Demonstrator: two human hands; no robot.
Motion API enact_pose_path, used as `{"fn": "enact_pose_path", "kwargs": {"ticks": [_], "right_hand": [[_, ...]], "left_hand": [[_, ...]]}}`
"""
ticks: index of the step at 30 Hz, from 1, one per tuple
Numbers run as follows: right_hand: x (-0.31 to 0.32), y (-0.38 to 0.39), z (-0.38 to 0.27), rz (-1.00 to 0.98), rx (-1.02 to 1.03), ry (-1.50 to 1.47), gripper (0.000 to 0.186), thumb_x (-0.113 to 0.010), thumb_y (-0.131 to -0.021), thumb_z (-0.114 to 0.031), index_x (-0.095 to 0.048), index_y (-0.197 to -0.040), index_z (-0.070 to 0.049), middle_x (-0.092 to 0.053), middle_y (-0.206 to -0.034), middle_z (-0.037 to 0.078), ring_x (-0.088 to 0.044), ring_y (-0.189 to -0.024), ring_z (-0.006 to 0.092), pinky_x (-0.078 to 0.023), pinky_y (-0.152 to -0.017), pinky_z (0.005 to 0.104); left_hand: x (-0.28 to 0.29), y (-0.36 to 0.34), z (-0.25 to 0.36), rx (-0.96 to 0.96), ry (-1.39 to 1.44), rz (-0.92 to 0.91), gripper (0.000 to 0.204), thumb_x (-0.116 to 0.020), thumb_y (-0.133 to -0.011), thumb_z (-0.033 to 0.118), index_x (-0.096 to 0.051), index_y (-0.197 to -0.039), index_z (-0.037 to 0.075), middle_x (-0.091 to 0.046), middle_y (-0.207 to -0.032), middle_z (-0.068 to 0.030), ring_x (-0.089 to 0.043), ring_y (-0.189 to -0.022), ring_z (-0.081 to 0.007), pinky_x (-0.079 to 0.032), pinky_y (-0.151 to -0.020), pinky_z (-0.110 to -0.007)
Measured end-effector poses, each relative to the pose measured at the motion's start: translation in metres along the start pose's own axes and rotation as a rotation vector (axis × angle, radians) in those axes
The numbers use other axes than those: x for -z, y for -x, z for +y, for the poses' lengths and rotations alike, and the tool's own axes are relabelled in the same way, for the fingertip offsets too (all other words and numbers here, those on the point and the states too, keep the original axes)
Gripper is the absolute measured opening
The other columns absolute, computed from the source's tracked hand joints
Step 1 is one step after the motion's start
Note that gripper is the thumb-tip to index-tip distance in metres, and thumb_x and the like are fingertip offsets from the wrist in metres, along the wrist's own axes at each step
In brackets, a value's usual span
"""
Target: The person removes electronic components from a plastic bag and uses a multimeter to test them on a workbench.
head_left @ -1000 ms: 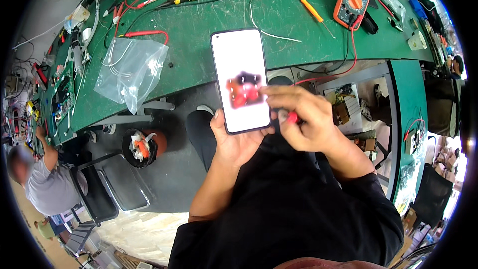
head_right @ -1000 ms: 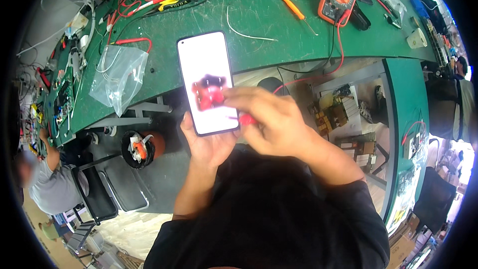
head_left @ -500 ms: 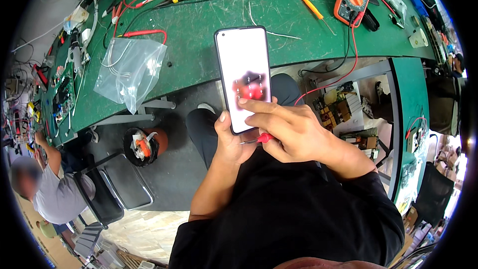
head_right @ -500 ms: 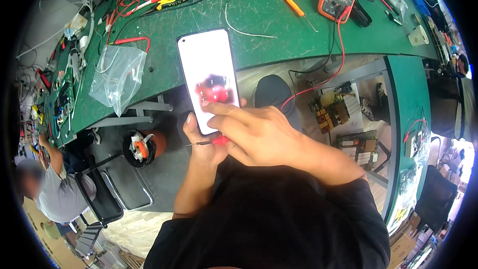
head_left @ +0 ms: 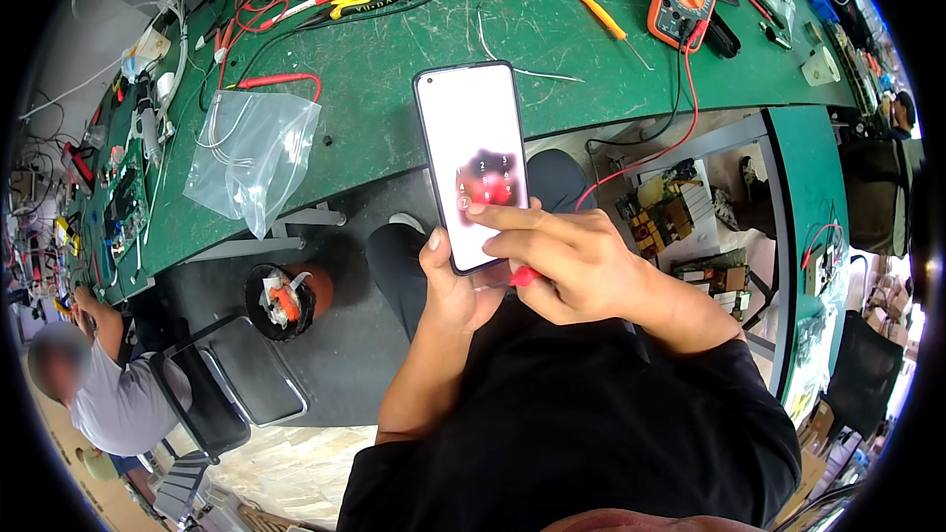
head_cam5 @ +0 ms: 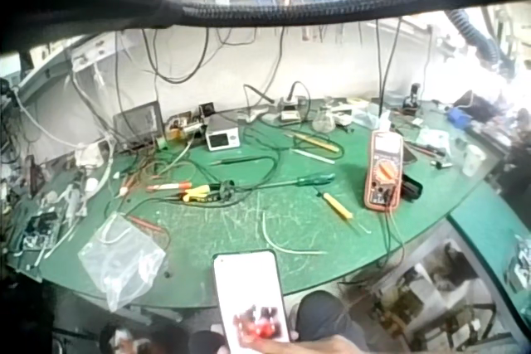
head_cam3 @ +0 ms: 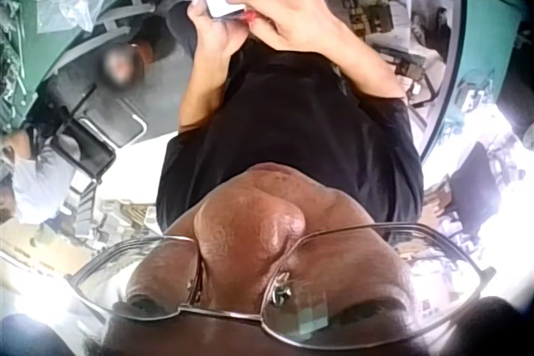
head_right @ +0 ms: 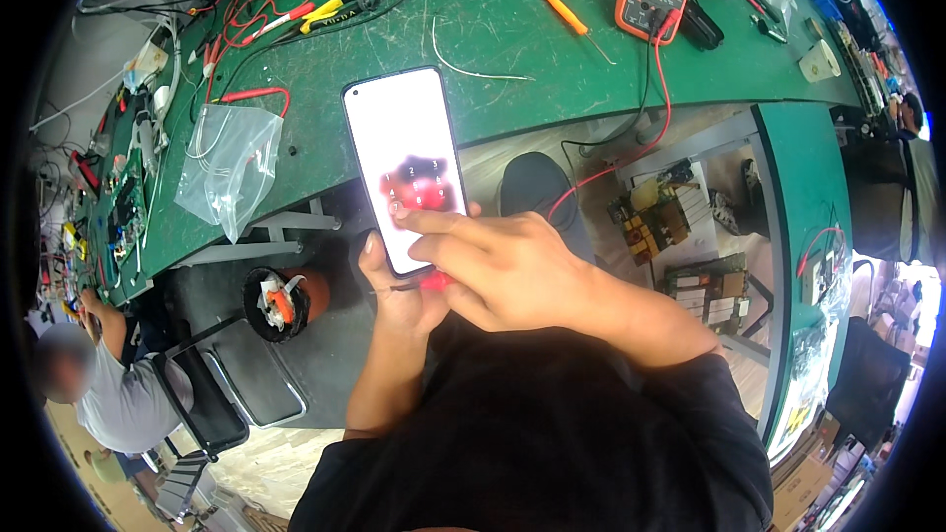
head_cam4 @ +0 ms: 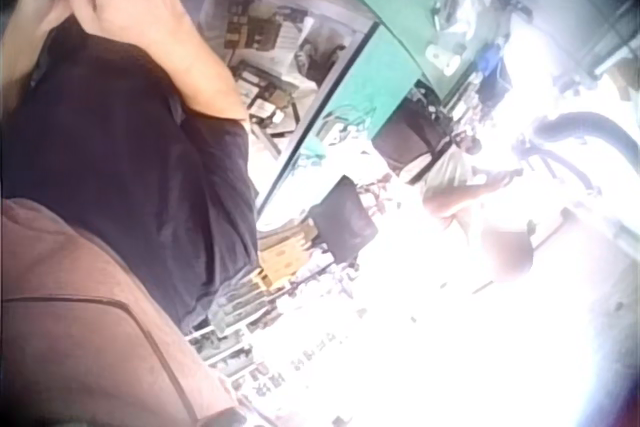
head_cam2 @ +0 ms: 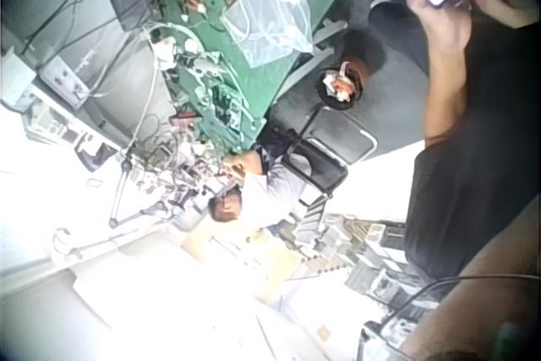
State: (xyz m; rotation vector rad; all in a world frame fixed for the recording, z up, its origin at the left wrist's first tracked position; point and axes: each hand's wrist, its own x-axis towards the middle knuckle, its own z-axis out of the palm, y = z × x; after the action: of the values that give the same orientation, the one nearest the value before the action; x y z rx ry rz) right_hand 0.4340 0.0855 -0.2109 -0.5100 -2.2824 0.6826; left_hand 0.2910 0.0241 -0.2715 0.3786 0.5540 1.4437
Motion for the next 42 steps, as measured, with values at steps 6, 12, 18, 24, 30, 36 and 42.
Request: {"fn": "enact_pose_path", "kwargs": {"ticks": [6,12,18,24,30,36,42], "right_hand": [[0.007,0.003,0.001,0.089,-0.021,-0.017,0.037,-0.069,-0.063,-0.001,-0.062,-0.099,-0.004,-0.066,-0.112,0.013,-0.069,-0.074,0.0264,-0.054,-0.055,0.0321],[0.013,0.001,0.007,0.229,-0.081,-0.011,0.029,-0.062,-0.069,0.007,-0.062,-0.097,-0.001,-0.068,-0.107,0.016,-0.070,-0.075,0.0258,-0.055,-0.056,0.0296],[0.015,0.005,0.012,0.278,-0.114,-0.017,0.023,-0.060,-0.073,0.007,-0.062,-0.095,0.001,-0.068,-0.104,0.018,-0.070,-0.076,0.0264,-0.056,-0.056,0.0289],[0.011,0.012,0.017,0.264,-0.037,-0.006,0.024,-0.062,-0.069,0.006,-0.063,-0.092,0.000,-0.069,-0.101,0.015,-0.070,-0.075,0.0255,-0.055,-0.055,0.0293],[0.000,0.032,0.015,0.105,0.072,-0.003,0.030,-0.067,-0.061,-0.003,-0.066,-0.091,-0.002,-0.069,-0.102,0.010,-0.069,-0.071,0.0222,-0.055,-0.053,0.0304],[-0.010,0.040,0.011,0.035,0.093,0.063,0.029,-0.070,-0.064,-0.009,-0.067,-0.092,-0.004,-0.068,-0.108,0.008,-0.067,-0.065,0.0205,-0.053,-0.051,0.0298],[-0.009,0.041,0.012,0.028,0.091,0.068,0.030,-0.070,-0.064,-0.011,-0.067,-0.092,-0.004,-0.067,-0.112,0.009,-0.066,-0.064,0.0207,-0.053,-0.051,0.0297]], "left_hand": [[0.001,-0.001,-0.001,-0.001,-0.023,0.043,0.083,-0.050,-0.081,0.068,-0.035,-0.143,0.016,-0.045,-0.138,-0.0054,-0.049,-0.124,-0.0284,-0.044,-0.098,-0.047],[-0.010,-0.007,0.006,-0.022,-0.034,-0.010,0.084,-0.051,-0.080,0.069,-0.039,-0.141,0.011,-0.051,-0.132,-0.0094,-0.056,-0.113,-0.0268,-0.051,-0.083,-0.043],[0.002,-0.009,0.004,0.044,0.030,-0.094,0.081,-0.049,-0.084,0.062,-0.042,-0.138,0.003,-0.052,-0.134,-0.0143,-0.056,-0.116,-0.0296,-0.051,-0.086,-0.044],[0.003,-0.009,0.009,0.013,0.160,-0.143,0.063,-0.031,-0.096,0.051,-0.042,-0.141,0.010,-0.049,-0.139,-0.0181,-0.052,-0.123,-0.0348,-0.047,-0.098,-0.054],[-0.003,-0.012,0.013,0.005,0.059,-0.074,0.070,-0.023,-0.099,0.057,-0.031,-0.147,0.007,-0.042,-0.142,-0.0248,-0.049,-0.125,-0.0420,-0.048,-0.095,-0.053],[-0.007,-0.013,0.014,0.051,0.046,-0.083,0.072,-0.021,-0.099,0.059,-0.029,-0.148,0.007,-0.037,-0.145,-0.0247,-0.047,-0.127,-0.0421,-0.049,-0.095,-0.057],[-0.012,-0.011,0.016,0.077,0.052,-0.059,0.072,-0.021,-0.098,0.060,-0.025,-0.150,0.011,-0.036,-0.147,-0.0231,-0.046,-0.127,-0.0422,-0.048,-0.094,-0.058]]}}
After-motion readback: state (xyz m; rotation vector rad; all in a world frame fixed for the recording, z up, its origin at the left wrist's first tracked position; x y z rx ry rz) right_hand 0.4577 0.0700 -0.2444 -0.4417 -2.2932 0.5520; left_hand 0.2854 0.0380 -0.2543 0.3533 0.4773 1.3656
